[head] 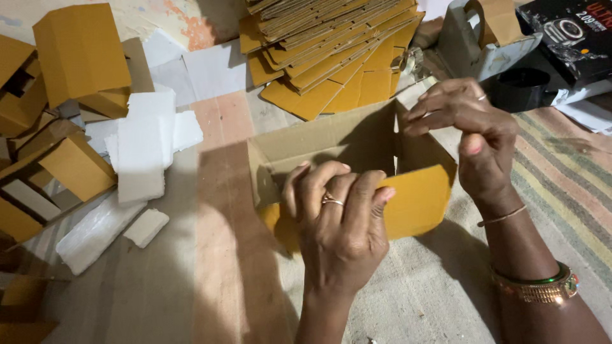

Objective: The person folds flat cardboard sheets into small rectangular boxes by hand, then closes the flaps and presses the edges to secure them. The person repeats this process with multiple boxes, placing each finished box aside.

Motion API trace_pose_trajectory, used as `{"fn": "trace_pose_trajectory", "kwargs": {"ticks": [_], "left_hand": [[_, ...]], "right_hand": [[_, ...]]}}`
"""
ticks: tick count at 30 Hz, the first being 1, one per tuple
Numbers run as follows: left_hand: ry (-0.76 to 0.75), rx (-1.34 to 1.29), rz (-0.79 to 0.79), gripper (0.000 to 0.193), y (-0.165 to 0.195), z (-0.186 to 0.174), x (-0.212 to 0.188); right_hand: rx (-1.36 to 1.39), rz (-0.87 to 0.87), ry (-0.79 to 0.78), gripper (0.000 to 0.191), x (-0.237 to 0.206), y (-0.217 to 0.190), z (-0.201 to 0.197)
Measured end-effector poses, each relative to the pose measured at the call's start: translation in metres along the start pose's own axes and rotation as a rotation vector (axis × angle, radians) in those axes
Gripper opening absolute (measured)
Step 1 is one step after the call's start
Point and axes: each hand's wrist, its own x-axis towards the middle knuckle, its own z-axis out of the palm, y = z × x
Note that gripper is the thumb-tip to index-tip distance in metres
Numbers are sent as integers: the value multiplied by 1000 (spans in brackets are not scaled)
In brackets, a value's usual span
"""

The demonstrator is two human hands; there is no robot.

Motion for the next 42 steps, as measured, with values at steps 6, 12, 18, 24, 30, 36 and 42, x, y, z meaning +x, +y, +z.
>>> {"fn": "trace_pose_trajectory", "kwargs": {"ticks": [6, 12, 18, 24, 30, 36, 42], "left_hand": [[100, -23, 48, 21, 9, -12, 6], [127, -8, -9, 20, 8, -17, 6], [123, -3, -16, 20, 9, -16, 4], [109, -13, -15, 21, 10, -16, 3], [92, 7, -6, 26, 8, -12, 1], [108, 16, 2, 27, 7, -10, 1], [118, 1, 19, 26, 9, -11, 1]], "right_hand": [[199, 142, -26, 62, 4, -11, -3], [7, 143, -136, 40, 13, -25, 1], [-58, 135, -129, 36, 16, -32, 3], [-94, 230, -158, 49, 12, -30, 1], [-19, 254, -198, 53, 13, -26, 1], [15, 255, -247, 48, 17, -32, 2], [-105, 253, -309, 44, 22, -38, 2]]}}
